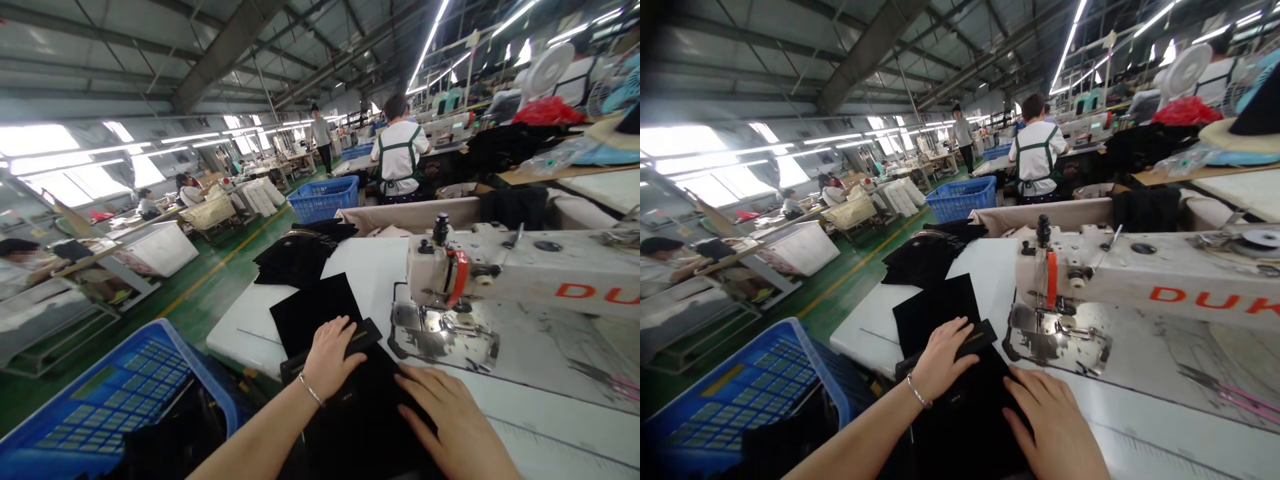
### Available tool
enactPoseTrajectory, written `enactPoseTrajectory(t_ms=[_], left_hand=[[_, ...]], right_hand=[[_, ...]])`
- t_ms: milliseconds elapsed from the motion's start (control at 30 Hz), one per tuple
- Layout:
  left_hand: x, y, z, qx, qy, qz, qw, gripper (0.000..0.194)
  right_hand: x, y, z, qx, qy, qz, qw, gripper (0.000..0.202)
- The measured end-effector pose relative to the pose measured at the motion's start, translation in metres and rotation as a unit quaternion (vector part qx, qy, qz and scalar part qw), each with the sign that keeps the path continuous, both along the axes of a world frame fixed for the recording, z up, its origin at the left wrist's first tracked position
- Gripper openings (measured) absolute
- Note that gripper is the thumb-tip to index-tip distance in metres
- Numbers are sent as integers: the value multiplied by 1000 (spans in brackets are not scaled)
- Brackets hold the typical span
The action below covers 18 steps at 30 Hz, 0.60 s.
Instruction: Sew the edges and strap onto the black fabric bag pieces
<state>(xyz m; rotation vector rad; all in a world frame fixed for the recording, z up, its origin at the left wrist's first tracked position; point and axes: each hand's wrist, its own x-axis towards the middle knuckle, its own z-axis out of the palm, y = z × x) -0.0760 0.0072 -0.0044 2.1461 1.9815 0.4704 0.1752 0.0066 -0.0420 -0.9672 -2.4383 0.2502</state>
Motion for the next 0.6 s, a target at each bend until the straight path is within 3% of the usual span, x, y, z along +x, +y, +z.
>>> enactPoseTrajectory(t_ms=[100, 200, 333, 467, 600], left_hand=[[9, 13, 12, 8, -31, 18, 999, 35], [22, 11, 28, 0, -76, -11, 997, 4], [31, -15, 60, -31, -191, -34, 980, 13], [33, -40, 93, -86, -446, -29, 891, 26], [35, -51, 99, -52, -493, 18, 868, 19]], right_hand=[[-3, 0, 7, -46, 20, -10, 999, 32], [-3, 5, 22, -95, 50, -29, 994, 32], [1, 1, 51, -78, 101, -66, 990, 19], [7, -10, 84, -22, 141, -32, 989, 17], [10, -15, 102, 8, 148, -11, 989, 18]])
